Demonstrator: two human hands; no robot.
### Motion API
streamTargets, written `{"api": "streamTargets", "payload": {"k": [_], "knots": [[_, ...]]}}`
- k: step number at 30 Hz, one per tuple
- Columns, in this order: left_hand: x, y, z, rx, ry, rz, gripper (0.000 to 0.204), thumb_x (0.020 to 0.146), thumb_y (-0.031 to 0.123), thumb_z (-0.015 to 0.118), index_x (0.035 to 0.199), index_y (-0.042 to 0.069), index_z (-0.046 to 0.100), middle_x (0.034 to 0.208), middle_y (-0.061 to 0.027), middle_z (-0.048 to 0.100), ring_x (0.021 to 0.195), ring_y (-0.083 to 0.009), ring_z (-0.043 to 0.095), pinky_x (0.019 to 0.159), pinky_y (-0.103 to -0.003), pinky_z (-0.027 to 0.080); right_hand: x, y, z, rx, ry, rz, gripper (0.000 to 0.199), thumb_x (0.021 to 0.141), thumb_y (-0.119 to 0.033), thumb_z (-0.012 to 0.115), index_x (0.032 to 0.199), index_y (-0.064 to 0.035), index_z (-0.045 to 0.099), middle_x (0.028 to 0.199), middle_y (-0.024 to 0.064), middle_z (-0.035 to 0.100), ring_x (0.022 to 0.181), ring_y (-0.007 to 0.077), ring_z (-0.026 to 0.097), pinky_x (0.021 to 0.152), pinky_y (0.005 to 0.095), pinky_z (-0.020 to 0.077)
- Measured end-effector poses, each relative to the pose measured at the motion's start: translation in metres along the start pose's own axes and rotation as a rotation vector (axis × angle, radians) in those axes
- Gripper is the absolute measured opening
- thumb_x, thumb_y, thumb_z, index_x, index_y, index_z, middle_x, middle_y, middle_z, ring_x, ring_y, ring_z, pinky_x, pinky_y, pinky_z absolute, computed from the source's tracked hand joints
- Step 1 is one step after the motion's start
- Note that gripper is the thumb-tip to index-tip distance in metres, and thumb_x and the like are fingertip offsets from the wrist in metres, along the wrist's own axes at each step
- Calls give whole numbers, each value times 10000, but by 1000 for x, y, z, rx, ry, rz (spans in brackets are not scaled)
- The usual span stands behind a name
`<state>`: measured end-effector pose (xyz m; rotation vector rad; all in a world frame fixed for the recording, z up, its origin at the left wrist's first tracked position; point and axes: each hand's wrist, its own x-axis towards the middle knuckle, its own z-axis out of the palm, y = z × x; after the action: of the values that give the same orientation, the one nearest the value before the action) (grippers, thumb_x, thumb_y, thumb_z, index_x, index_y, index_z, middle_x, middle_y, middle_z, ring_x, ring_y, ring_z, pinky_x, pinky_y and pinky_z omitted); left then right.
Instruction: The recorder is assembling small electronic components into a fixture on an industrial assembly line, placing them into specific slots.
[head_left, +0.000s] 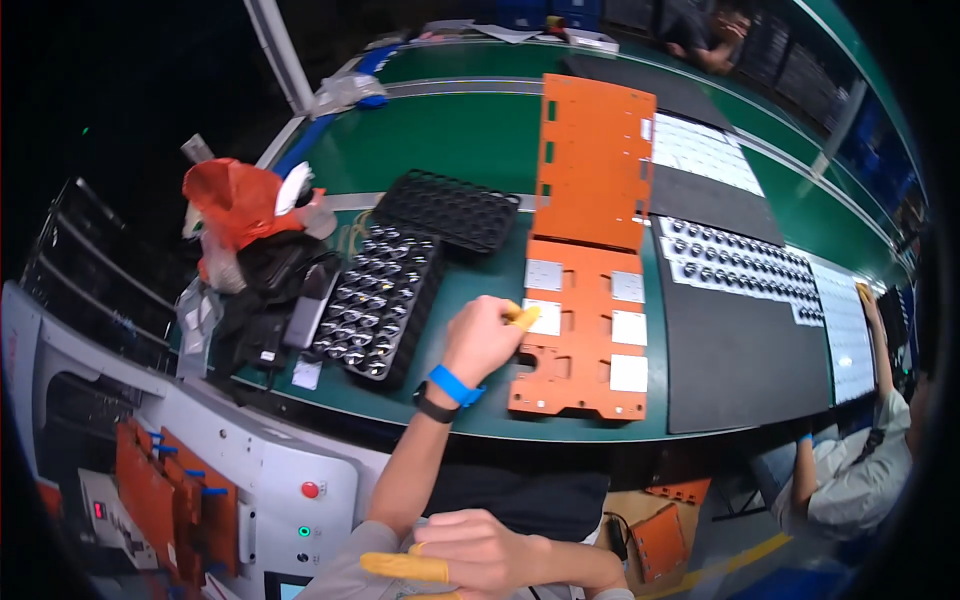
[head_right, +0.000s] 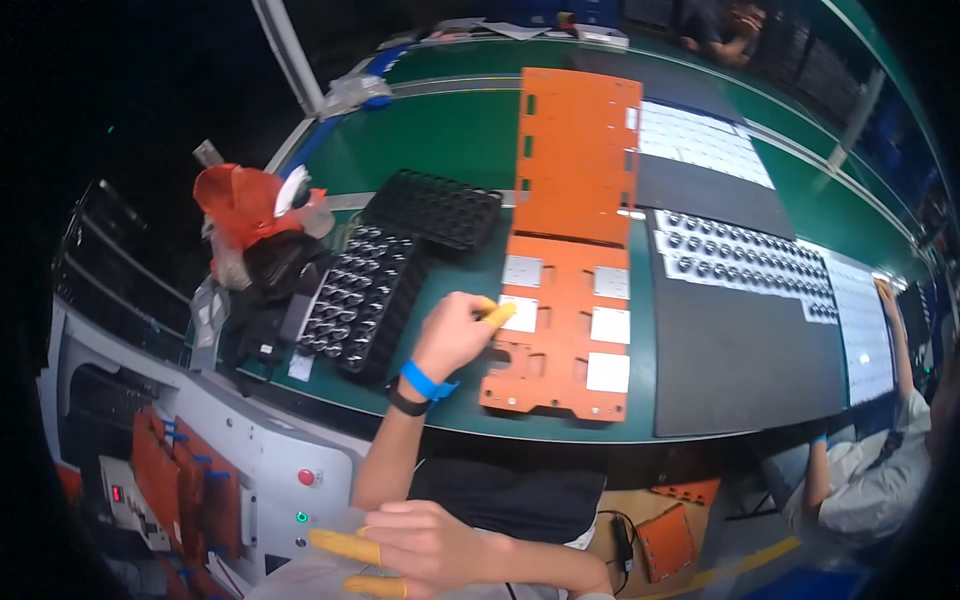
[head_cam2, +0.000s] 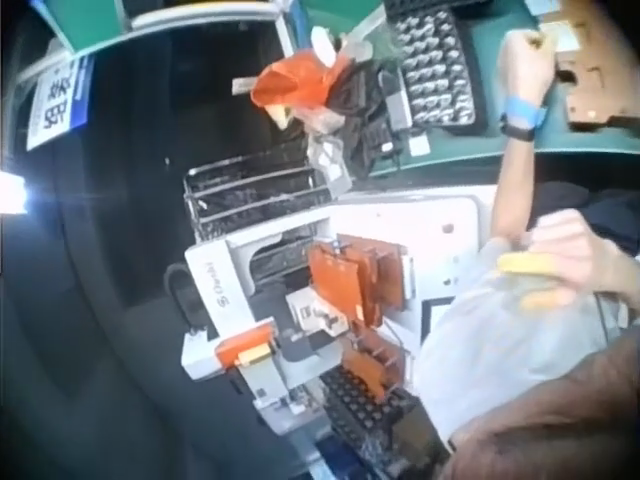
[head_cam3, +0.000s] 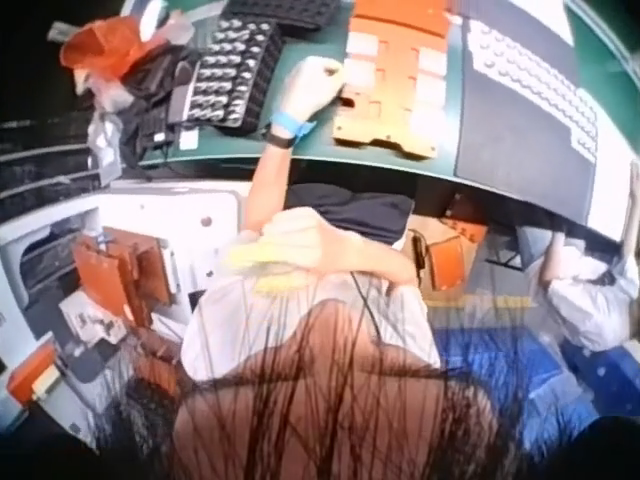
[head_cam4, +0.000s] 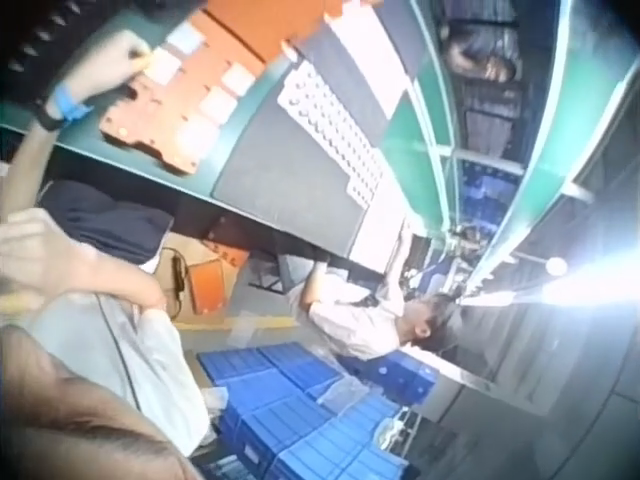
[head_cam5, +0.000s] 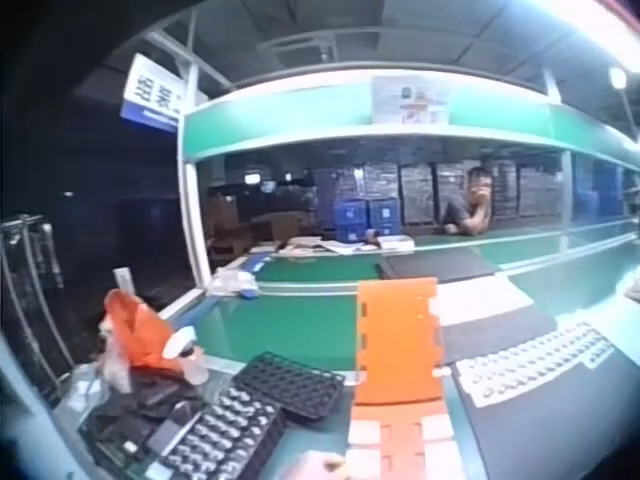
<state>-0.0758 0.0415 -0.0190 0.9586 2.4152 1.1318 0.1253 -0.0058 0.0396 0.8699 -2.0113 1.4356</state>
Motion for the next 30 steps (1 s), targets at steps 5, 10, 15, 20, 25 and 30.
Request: {"api": "streamTargets", "payload": {"k": [5,10,15,20,25,30], "knots": [[1,7,-3,0,-10,-20,252,876,269,742,948,33,793,872,-223,732,837,-392,715,730,-460,550,32,33,-10,-203,183,82,376,829,-194,811,1140,-8,713,744,84,571,632,257,580,551,362,471],[-5,-67,47,-1385,27,316,322,857,350,737,1029,95,644,968,-119,664,954,-325,667,839,-449,559,89,103,-59,-845,48,562,362,825,-128,762,1150,-1,663,986,153,602,939,351,599,808,430,496],[2,-59,47,-171,146,283,303,855,336,728,1022,91,669,956,-148,711,896,-361,700,768,-473,574,119,183,-103,-1024,-56,420,434,803,-80,746,1210,24,641,1037,191,635,995,377,631,865,459,512],[7,-57,32,334,87,168,414,855,445,734,1103,117,695,954,-193,746,835,-403,720,620,-505,552,126,223,-98,-802,-48,429,428,799,-31,709,1217,44,655,1067,219,642,1088,397,619,953,463,520],[7,-65,37,328,129,230,395,842,435,749,1083,125,698,940,-186,743,818,-416,708,609,-511,538,125,214,-97,-847,-34,448,328,817,-80,739,1128,17,706,1033,172,621,1061,360,630,900,450,560],[6,-82,38,299,132,282,409,854,425,780,1094,105,693,1003,-180,739,904,-393,707,710,-491,548,129,222,-89,-1011,-36,314,177,784,-115,749,908,-18,670,908,147,630,911,334,661,778,445,561]]}}
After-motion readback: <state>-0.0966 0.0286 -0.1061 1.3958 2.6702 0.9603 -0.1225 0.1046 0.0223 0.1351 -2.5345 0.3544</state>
